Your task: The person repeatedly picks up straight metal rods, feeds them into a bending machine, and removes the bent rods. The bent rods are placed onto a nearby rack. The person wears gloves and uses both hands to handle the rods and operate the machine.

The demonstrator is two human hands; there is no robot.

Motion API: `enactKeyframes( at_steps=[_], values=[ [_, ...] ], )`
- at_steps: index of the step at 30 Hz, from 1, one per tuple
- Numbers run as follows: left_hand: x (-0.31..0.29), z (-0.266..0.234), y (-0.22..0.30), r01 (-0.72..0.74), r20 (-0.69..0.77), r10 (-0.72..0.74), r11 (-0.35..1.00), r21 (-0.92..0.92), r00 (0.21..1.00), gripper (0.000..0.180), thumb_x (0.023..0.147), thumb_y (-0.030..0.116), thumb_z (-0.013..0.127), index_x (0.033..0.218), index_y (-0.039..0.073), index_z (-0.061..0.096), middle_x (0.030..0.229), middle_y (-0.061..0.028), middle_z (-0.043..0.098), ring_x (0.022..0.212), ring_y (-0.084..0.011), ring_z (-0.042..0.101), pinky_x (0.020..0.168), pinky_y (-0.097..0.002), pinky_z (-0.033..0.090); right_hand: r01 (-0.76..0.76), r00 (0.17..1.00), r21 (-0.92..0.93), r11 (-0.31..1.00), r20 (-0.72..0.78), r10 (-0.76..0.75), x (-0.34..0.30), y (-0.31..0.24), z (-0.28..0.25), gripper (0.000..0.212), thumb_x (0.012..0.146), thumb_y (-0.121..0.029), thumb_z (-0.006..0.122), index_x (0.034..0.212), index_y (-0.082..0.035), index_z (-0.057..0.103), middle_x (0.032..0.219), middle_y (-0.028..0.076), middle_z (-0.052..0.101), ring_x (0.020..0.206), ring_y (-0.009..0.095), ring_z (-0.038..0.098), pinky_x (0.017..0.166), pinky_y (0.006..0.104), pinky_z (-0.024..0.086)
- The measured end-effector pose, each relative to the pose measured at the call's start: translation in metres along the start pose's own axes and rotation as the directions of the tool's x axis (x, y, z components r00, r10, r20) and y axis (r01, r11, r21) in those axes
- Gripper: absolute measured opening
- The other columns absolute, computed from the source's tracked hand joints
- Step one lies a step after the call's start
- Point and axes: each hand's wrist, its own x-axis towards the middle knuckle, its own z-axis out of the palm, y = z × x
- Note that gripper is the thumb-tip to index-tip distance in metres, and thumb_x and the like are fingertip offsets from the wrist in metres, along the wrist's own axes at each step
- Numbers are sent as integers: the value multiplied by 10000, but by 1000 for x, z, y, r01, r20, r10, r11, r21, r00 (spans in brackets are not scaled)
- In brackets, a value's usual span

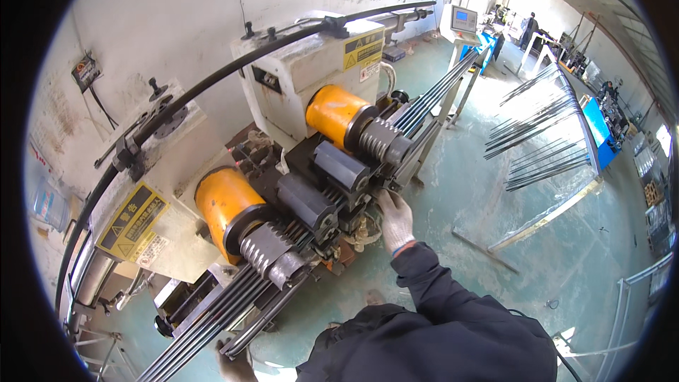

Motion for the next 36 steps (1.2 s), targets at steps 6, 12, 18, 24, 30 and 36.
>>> enactKeyframes(
  at_steps=[6, 12, 18, 24, 30, 36],
  values=[
    [14, -104, -17, 206, 115, -452, 158, -966, 885, 504, 1145, 337, 509, 1537, 31, 589, 1574, -166, 609, 1495, -348, 524, 1256, -512, 382, -253, 967, 339, 906, 70, 244, 28, -25, 44, 478, 1138, -405, 621, 1267, 45, 720, 1111, 36, 745, 963, 133, 644, 904, 314, 505],
    [26, -167, -13, -100, 224, -702, -389, -916, 676, 531, 1149, 322, 522, 1527, -48, 571, 1563, -241, 593, 1471, -358, 541, 1234, -516, 414, -335, 942, 452, 826, 132, 310, 45, -38, 64, 312, 1094, -292, 685, 1167, 7, 735, 864, 58, 748, 712, 170, 706, 652, 332, 544],
    [60, -227, -44, -377, 16, -563, -575, -726, 826, 507, 1132, 240, 595, 1470, -137, 575, 1462, -322, 636, 1331, -372, 650, 1137, -496, 542, -393, 920, 338, 855, 137, 368, 52, -50, 63, 330, 1040, -267, 726, 1196, 22, 753, 965, 55, 764, 768, 168, 717, 664, 326, 534],
    [130, -325, -29, -95, 94, -898, -148, -984, 430, 305, 1028, 171, 702, 1133, -105, 777, 1102, -201, 756, 1009, -288, 732, 938, -389, 592, -403, 914, 311, 860, 187, 361, 57, -57, 64, 316, 995, -186, 750, 1236, 18, 739, 1056, 52, 765, 855, 158, 722, 742, 335, 555],
    [155, -367, -32, -293, 56, -828, -260, -920, 558, 483, 1089, 196, 623, 1445, -130, 613, 1408, -325, 649, 1291, -417, 643, 1172, -521, 499, -281, 945, 295, 913, 250, 209, 63, -59, 59, 323, 984, -163, 770, 1245, 21, 729, 1122, 71, 768, 914, 167, 738, 760, 335, 573],
    [195, -396, -42, -226, -105, -713, -77, -971, 693, 519, 1109, 287, 651, 1524, -16, 586, 1094, -94, 708, 941, -185, 701, 827, -324, 594, -257, 936, 215, 942, 297, 187, 69, -53, 56, 297, 988, -185, 780, 1202, 15, 736, 1011, 66, 772, 818, 156, 738, 674, 324, 569]
  ],
)
